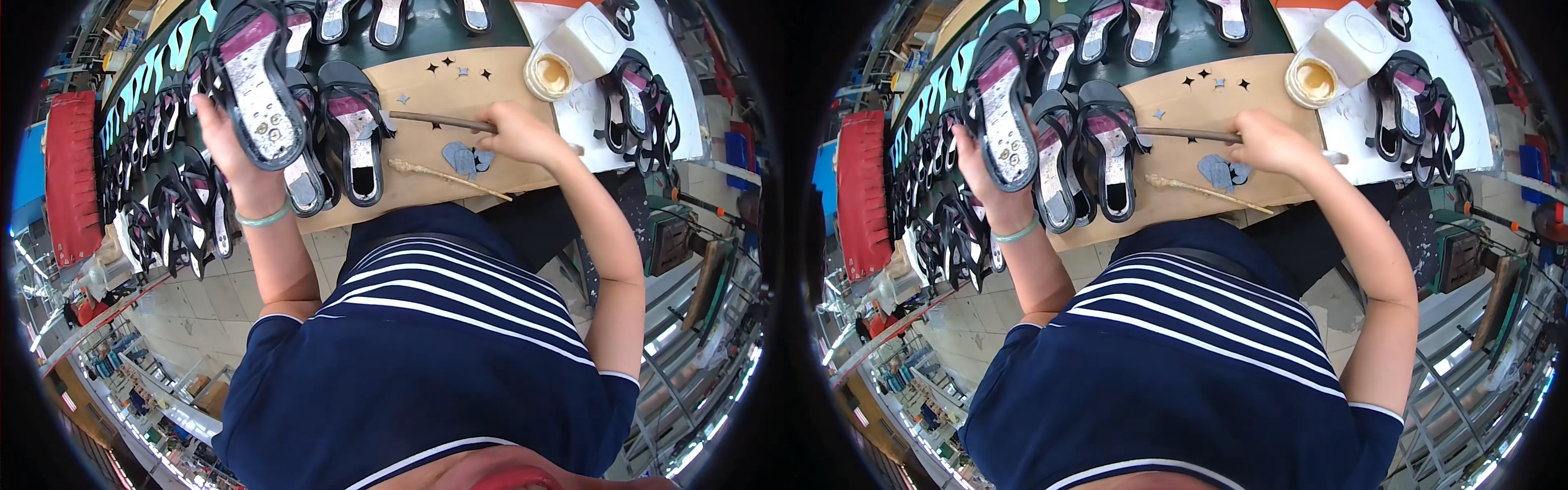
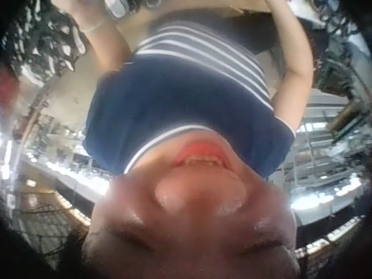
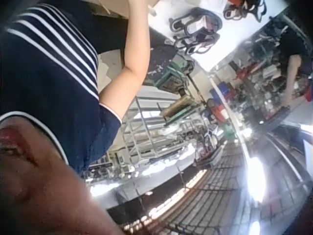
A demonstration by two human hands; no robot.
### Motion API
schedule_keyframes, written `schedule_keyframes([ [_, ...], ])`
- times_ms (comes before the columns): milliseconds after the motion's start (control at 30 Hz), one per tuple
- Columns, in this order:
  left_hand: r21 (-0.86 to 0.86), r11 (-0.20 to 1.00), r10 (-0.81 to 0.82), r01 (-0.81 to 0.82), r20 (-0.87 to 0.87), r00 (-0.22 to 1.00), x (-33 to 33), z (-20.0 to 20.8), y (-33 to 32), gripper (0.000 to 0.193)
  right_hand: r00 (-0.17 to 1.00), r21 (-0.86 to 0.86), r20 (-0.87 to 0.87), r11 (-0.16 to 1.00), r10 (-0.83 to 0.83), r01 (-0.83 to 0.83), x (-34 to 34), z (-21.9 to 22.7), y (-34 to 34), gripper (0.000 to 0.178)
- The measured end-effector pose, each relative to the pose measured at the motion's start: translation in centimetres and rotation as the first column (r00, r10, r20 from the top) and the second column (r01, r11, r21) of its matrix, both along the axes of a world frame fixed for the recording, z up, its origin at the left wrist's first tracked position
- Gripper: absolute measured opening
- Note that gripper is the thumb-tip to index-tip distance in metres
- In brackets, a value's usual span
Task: Applying glue to the inner soles of shoes using a brush.
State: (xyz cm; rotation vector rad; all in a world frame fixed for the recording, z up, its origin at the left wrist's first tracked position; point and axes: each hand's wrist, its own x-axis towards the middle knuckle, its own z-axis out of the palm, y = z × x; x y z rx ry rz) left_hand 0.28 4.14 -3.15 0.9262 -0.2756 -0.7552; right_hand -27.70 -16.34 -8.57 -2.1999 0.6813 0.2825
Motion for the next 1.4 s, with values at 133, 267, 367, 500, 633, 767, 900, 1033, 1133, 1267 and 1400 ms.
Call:
schedule_keyframes([
  [133,0.024,0.98,0.199,-0.2,0.038,0.979,-0.3,0.8,0.3,0.073,0.995,-0.041,0.091,0.998,0.049,-0.045,0.3,-3.1,1.9,0.028],
  [267,-0.033,0.999,-0.012,0.013,0.055,0.998,0.7,-0.8,1.1,0.061,0.977,0.124,0.136,0.981,-0.165,0.148,0.8,-1.5,0.3,0.019],
  [367,-0.083,0.993,-0.086,0.082,-0.046,0.995,0.0,-1.7,0.5,0.062,0.902,0.395,0.124,0.855,-0.412,0.336,0.7,2.7,-2.8,0.019],
  [500,0.041,0.999,0.021,-0.011,-0.264,0.964,-3.5,0.3,-2.3,0.073,0.851,0.575,0.125,0.736,-0.51,0.357,0.3,5.7,-3.5,0.024],
  [633,0.007,0.996,-0.087,0.091,-0.249,0.965,-3.5,0.1,-2.4,0.075,0.817,0.553,0.18,0.744,-0.547,0.376,0.5,6.1,-2.5,0.025],
  [767,-0.068,0.996,-0.064,0.05,-0.215,0.975,-4.2,0.0,-3.0,0.076,0.731,0.632,0.383,0.737,-0.565,0.24,1.5,8.5,-1.5,0.018],
  [900,-0.025,0.991,-0.133,0.132,-0.029,0.991,-7.2,1.2,-4.8,0.065,0.584,0.47,0.678,0.874,-0.446,0.122,3.3,11.6,2.2,0.014],
  [1033,-0.008,0.991,-0.132,0.132,0.018,0.991,-8.8,1.2,-5.9,0.067,0.502,0.172,0.846,0.983,-0.178,0.059,4.6,11.5,5.5,0.014],
  [1133,-0.045,0.987,-0.154,0.154,-0.007,0.988,-8.8,0.8,-6.2,0.068,0.548,0.016,0.835,0.998,-0.043,0.053,5.0,10.4,6.4,0.013],
  [1267,-0.033,0.987,-0.153,0.155,0.061,0.986,-8.8,0.4,-6.1,0.066,0.529,-0.136,0.844,0.989,0.089,0.05,5.4,9.1,6.6,0.015],
  [1400,-0.027,0.99,-0.138,0.139,0.052,0.989,-8.8,-0.6,-6.0,0.066,0.577,-0.164,0.808,0.986,0.119,0.027,5.1,8.7,6.9,0.016],
])
